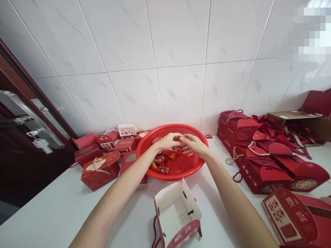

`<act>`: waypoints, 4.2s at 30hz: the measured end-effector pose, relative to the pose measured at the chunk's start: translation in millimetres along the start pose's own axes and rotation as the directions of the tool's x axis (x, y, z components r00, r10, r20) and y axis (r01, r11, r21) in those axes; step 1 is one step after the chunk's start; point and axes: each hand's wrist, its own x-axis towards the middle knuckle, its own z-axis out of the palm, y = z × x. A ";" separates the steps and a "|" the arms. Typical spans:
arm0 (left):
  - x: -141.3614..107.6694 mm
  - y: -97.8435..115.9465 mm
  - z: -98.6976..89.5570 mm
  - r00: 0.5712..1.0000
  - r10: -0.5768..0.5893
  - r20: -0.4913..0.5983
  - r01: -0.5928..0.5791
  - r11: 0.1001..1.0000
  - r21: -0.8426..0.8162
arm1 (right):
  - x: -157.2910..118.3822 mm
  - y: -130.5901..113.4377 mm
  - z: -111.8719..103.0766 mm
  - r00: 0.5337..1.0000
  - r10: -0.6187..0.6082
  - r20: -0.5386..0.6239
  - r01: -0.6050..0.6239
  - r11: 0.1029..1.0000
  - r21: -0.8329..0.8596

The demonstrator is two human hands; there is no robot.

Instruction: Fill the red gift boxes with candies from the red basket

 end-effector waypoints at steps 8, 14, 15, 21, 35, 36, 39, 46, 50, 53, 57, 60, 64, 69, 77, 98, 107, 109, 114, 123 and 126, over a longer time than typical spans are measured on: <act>5.8 -9.7 -1.6 0.997 0.051 0.064 -0.047 0.996 -0.072 | 3.4 2.3 -1.2 0.999 -0.044 -0.012 0.046 0.993 0.108; 5.6 -12.2 6.7 0.999 0.015 -0.048 -0.017 0.998 -0.052 | 5.3 5.0 -2.6 0.998 -0.037 -0.058 0.045 0.989 0.140; 5.7 -12.1 7.9 0.997 0.005 -0.076 -0.008 0.999 -0.040 | 5.6 5.3 -3.0 0.998 -0.032 -0.055 0.039 0.992 0.124; 7.3 -11.2 13.6 0.986 0.011 -0.166 -0.005 0.999 0.034 | 7.9 7.0 -4.3 0.997 -0.064 -0.046 0.069 0.990 0.122; 6.2 -13.4 12.9 0.996 0.055 -0.070 -0.053 0.998 0.028 | 5.2 8.3 -2.9 0.986 -0.140 -0.092 0.145 0.988 0.054; 6.6 -14.0 12.6 0.996 0.050 -0.080 -0.047 0.998 0.035 | 5.0 8.2 -3.0 0.986 -0.142 -0.090 0.146 0.988 0.046; 7.6 -15.8 10.6 0.991 0.050 -0.124 -0.042 0.997 0.068 | 5.1 8.6 -3.0 0.984 -0.152 -0.092 0.155 0.987 0.029; 6.7 -19.7 3.4 0.995 -0.006 -0.096 0.056 0.844 0.534 | 12.9 13.2 -7.6 0.930 -0.234 -0.285 0.249 0.968 0.018; 8.5 -22.7 10.0 0.996 -0.081 0.033 0.038 0.743 0.668 | 15.1 14.4 -9.4 0.909 -0.242 -0.339 0.269 0.963 0.035; 13.1 -24.1 17.8 0.986 -0.158 0.055 0.060 0.641 0.765 | 15.5 14.7 -9.0 0.911 -0.240 -0.336 0.265 0.964 0.031; 18.6 -24.4 25.4 0.966 -0.256 0.023 0.116 0.513 0.850 | 17.8 15.9 -8.9 0.907 -0.244 -0.342 0.264 0.964 0.013; 20.3 -25.9 29.6 0.958 -0.287 -0.015 0.153 0.463 0.873 | 19.2 16.8 -8.8 0.907 -0.249 -0.339 0.265 0.964 0.001; 21.5 -31.6 32.2 0.954 -0.288 -0.085 0.218 0.466 0.857 | 18.2 15.9 -7.1 0.921 -0.229 -0.314 0.251 0.968 0.028; 20.6 -34.0 21.5 0.968 -0.217 -0.125 0.235 0.618 0.750 | 14.0 11.5 -3.4 0.930 -0.187 -0.315 0.226 0.970 0.092; 13.9 -18.4 -12.5 0.984 0.033 -0.173 0.014 0.966 0.259 | 8.6 6.2 -2.8 0.915 -0.171 -0.366 0.223 0.969 0.105; 16.6 -35.4 -15.8 0.969 -0.099 -0.228 0.184 0.902 0.390 | 14.9 11.7 -4.6 0.915 -0.156 -0.372 0.222 0.965 0.141; 15.3 -56.9 -12.6 0.899 -0.362 -0.246 0.425 0.592 0.684 | 10.8 9.3 -2.9 0.910 -0.129 -0.394 0.219 0.956 0.194; 16.5 -57.8 -12.2 0.888 -0.387 -0.250 0.442 0.560 0.701 | 9.5 7.7 -2.5 0.912 -0.129 -0.388 0.220 0.955 0.198; 17.3 -52.5 -12.9 0.906 -0.362 -0.218 0.404 0.590 0.699 | 8.5 6.8 -1.7 0.910 -0.147 -0.387 0.235 0.953 0.191; 10.4 -42.5 -20.8 0.967 -0.173 -0.185 0.242 0.846 0.475 | 6.0 5.9 -1.0 0.917 -0.191 -0.351 0.265 0.948 0.177; 11.1 -40.2 -22.2 0.969 -0.086 -0.233 0.168 0.918 0.360 | 7.2 6.1 -1.1 0.913 -0.197 -0.356 0.274 0.945 0.178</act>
